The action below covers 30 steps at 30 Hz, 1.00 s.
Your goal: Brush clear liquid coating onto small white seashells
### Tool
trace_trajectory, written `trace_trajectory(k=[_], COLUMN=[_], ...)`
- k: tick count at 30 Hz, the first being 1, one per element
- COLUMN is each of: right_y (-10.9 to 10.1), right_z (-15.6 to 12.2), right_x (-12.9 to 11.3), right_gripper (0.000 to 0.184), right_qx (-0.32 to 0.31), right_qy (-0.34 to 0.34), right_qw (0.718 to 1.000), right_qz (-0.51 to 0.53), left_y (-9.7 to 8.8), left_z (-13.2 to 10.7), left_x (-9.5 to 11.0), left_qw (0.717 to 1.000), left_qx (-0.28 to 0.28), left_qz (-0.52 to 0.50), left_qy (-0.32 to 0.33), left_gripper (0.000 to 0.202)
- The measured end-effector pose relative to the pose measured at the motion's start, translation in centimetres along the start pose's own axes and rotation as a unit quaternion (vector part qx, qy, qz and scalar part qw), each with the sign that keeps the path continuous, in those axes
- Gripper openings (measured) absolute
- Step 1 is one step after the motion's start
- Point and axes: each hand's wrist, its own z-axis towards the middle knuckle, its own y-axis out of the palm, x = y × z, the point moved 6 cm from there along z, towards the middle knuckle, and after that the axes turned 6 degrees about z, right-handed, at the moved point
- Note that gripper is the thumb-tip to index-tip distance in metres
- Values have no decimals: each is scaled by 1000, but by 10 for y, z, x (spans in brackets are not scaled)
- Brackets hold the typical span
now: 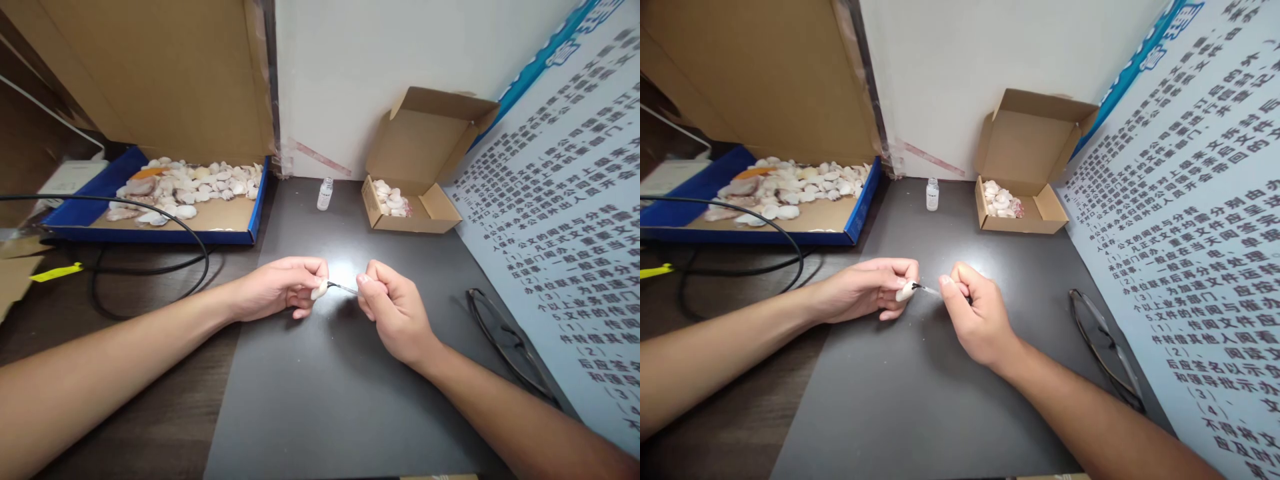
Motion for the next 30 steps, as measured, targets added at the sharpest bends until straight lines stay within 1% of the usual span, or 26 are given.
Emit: trace_trajectory(k=[3,7,10,15,17,21,24,28,30], right_y=[1,2,1,-1,2,8,8,5,4], right_z=[0,2,2,-1,0,2,2,-1,-1], right_x=[-1,0,2,2,1,1,-2,-3,-2], right_gripper=[36,37,38,37,36,37,37,37,36], right_qx=[-7,-15,-20,-4,-19,-60,-71,-40,-29], right_qy=[-11,16,27,-2,1,28,24,-8,-6], right_qw=[1000,1000,999,1000,1000,997,996,999,1000], right_qz=[12,-22,-23,23,13,-49,-43,7,5], left_y=[0,0,1,0,0,0,0,0,0], left_z=[0,0,0,0,0,0,0,1,1], left_x=[0,1,1,1,1,1,1,1,1], left_qw=[1000,1000,1000,1000,1000,1000,1000,1000,1000], left_qx=[2,2,5,7,7,11,20,25,23], left_qz=[0,5,4,2,0,-4,-3,3,2], left_qy=[0,0,1,2,3,1,0,3,2], left_gripper=[21,20,19,19,19,18,16,13,13])
